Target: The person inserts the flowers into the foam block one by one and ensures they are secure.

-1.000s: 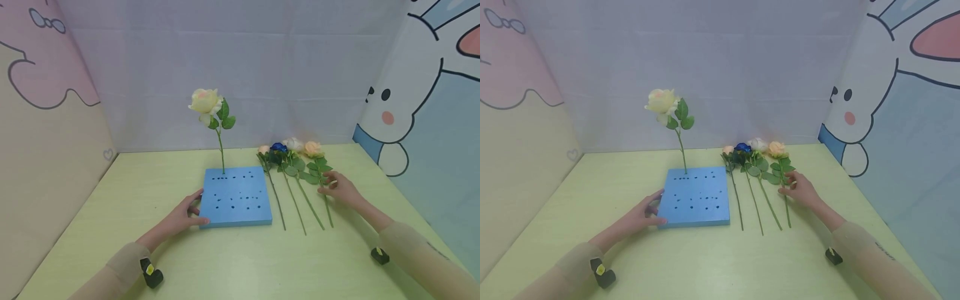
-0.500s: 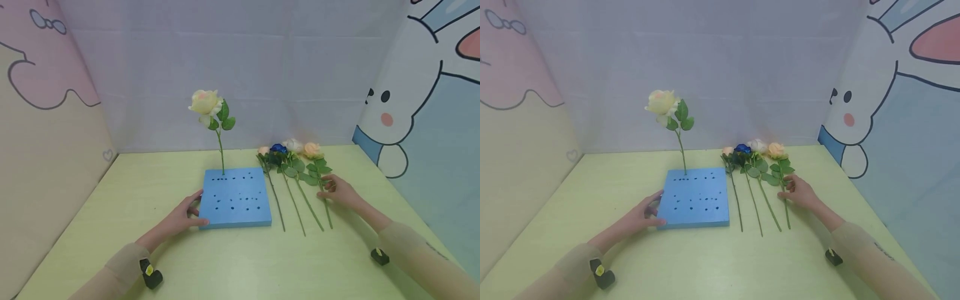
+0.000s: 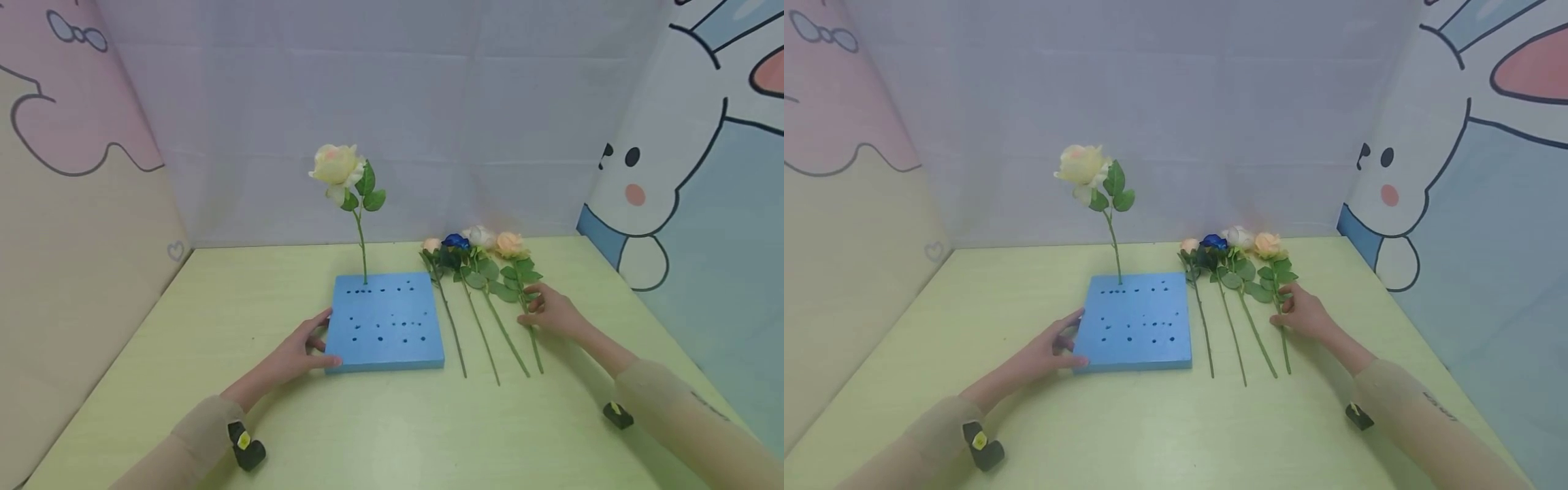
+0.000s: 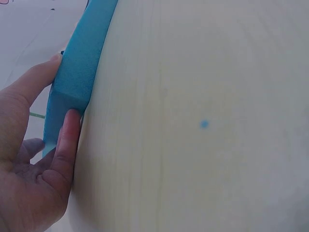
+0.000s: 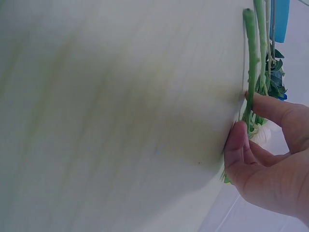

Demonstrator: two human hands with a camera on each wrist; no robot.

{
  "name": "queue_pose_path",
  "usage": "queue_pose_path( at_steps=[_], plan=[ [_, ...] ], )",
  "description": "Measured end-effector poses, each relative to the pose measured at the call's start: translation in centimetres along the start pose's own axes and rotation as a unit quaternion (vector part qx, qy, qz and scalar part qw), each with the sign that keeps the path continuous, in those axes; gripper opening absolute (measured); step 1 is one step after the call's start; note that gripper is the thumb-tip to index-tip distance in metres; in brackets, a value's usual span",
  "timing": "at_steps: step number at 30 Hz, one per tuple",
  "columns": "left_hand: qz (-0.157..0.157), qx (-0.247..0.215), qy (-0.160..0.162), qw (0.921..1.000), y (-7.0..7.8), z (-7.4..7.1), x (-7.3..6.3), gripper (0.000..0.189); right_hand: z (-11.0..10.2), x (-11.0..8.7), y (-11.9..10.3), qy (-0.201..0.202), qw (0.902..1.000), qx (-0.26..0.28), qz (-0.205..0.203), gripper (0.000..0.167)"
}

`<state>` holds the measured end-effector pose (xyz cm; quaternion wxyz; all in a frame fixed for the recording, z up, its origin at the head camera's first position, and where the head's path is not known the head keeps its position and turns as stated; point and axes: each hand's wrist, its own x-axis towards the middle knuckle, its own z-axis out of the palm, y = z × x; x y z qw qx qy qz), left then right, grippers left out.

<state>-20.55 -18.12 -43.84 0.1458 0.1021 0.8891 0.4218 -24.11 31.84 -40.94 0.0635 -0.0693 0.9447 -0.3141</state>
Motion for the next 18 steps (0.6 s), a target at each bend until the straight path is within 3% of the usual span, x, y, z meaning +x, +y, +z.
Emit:
queue_pose_path(
  at_steps=[9,18],
  plan=[
    [0.000,-0.004,-0.003,1.0000,-0.15,0.00,0.02,0.104,-0.23,0.81,-0.19,0.002,0.9995,0.008,0.032,0.065],
    [0.000,-0.004,-0.004,1.0000,-0.18,0.03,0.03,0.104,-0.53,0.78,-0.44,-0.006,0.9967,0.062,0.052,0.066]
  ],
)
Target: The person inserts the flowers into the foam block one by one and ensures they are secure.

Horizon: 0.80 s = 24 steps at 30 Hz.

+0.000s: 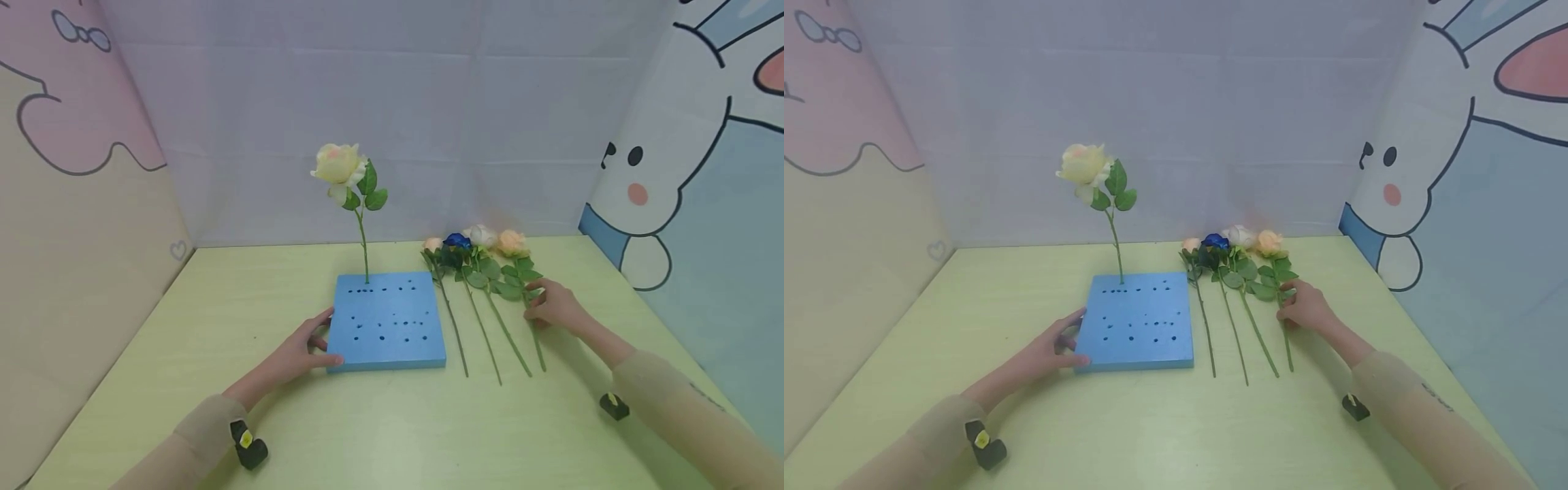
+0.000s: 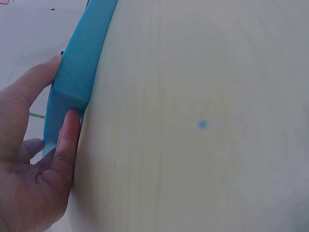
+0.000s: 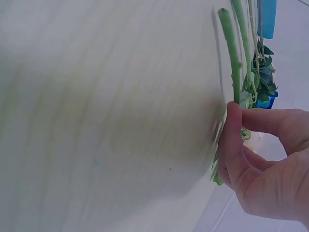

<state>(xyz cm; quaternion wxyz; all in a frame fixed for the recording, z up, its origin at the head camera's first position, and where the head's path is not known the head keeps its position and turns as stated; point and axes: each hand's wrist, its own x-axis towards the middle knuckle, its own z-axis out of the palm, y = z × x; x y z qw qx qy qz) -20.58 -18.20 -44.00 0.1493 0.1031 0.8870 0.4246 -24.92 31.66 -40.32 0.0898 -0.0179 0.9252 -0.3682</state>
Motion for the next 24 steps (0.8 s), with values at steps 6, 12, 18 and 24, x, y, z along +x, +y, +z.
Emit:
queue_pose_path(
  at_steps=[6,12,18,24],
  plan=[
    [0.003,-0.005,-0.001,1.0000,-0.1,0.0,0.0,0.104,-0.4,-0.2,-0.3,-0.008,0.9993,0.034,0.010,0.067],
    [0.003,-0.003,0.000,1.0000,-0.1,0.0,0.1,0.104,-0.8,-0.4,-0.8,-0.003,0.9986,0.051,0.011,0.067],
    [0.003,-0.001,0.000,1.0000,-0.1,0.0,0.0,0.104,-1.4,-0.1,-1.2,0.015,0.9980,0.061,0.001,0.067],
    [0.004,0.000,0.002,1.0000,0.0,0.0,0.0,0.104,-1.9,0.3,-2.1,0.032,0.9984,0.045,-0.014,0.065]
  ],
)
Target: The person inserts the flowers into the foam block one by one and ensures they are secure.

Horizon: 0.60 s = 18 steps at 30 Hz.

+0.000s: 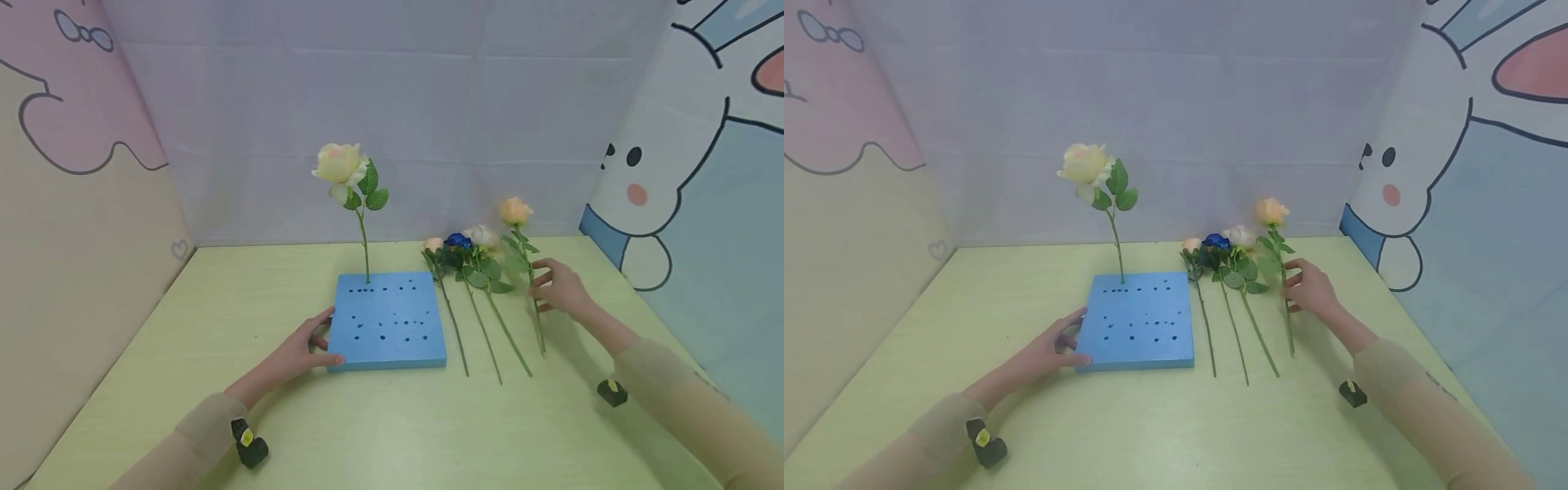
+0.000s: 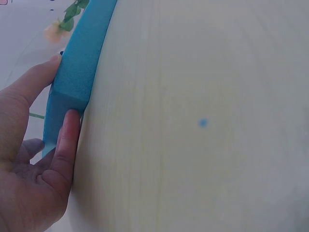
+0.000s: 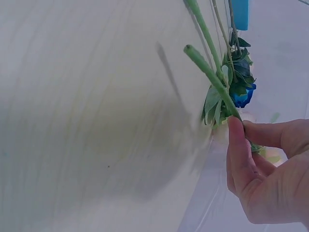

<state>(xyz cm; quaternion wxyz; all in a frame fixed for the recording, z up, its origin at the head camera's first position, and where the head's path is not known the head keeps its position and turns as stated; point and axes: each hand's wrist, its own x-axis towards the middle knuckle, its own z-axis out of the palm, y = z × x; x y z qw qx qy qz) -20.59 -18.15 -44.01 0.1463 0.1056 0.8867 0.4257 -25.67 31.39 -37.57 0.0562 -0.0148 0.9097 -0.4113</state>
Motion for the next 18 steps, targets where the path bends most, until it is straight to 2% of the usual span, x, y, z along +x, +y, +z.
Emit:
queue_pose_path(
  at_steps=[18],
  plan=[
    [0.000,0.005,0.001,1.0000,-0.2,0.0,0.1,0.105,0.0,1.0,-2.6,0.054,0.9968,-0.009,-0.058,0.064]
  ],
)
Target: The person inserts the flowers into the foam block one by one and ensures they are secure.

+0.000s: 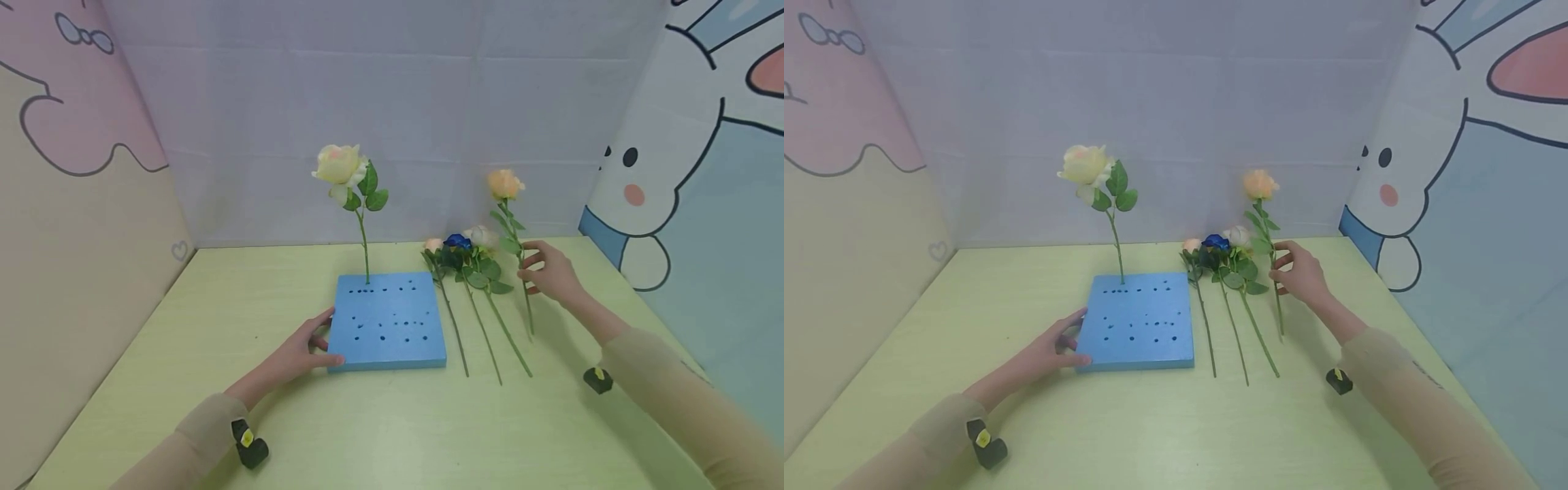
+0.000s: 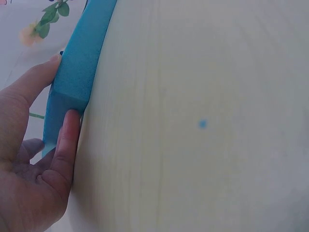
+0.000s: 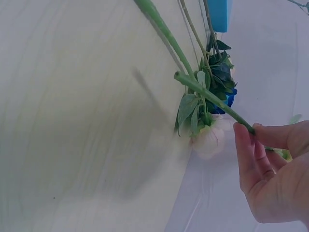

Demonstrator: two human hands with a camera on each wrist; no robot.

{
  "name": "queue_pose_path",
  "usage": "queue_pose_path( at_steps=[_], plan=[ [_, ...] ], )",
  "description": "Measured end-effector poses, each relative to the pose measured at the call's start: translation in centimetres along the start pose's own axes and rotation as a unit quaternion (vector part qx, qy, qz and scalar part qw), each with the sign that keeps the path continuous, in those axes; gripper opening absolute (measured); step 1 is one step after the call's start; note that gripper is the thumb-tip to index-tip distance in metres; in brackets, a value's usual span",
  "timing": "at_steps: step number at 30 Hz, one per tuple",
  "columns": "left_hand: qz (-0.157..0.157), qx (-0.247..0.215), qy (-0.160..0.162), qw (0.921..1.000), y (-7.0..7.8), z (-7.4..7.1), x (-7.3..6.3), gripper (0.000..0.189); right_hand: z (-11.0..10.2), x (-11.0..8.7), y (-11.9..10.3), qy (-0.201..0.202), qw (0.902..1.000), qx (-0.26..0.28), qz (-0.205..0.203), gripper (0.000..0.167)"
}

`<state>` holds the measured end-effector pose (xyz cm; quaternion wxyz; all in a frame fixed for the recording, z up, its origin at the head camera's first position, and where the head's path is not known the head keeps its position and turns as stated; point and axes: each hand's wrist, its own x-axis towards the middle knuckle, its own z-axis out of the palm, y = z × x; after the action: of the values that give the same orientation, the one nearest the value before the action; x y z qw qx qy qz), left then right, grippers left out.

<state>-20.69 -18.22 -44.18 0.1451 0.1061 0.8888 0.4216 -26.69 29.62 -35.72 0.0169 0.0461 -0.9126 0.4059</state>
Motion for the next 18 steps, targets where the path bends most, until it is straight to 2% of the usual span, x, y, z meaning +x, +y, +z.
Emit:
queue_pose_path(
  at_steps=[18],
  plan=[
    [-0.004,-0.007,-0.001,1.0000,0.3,0.0,-0.2,0.105,1.4,1.6,-2.4,0.017,0.9989,0.041,-0.017,0.061]
  ],
)
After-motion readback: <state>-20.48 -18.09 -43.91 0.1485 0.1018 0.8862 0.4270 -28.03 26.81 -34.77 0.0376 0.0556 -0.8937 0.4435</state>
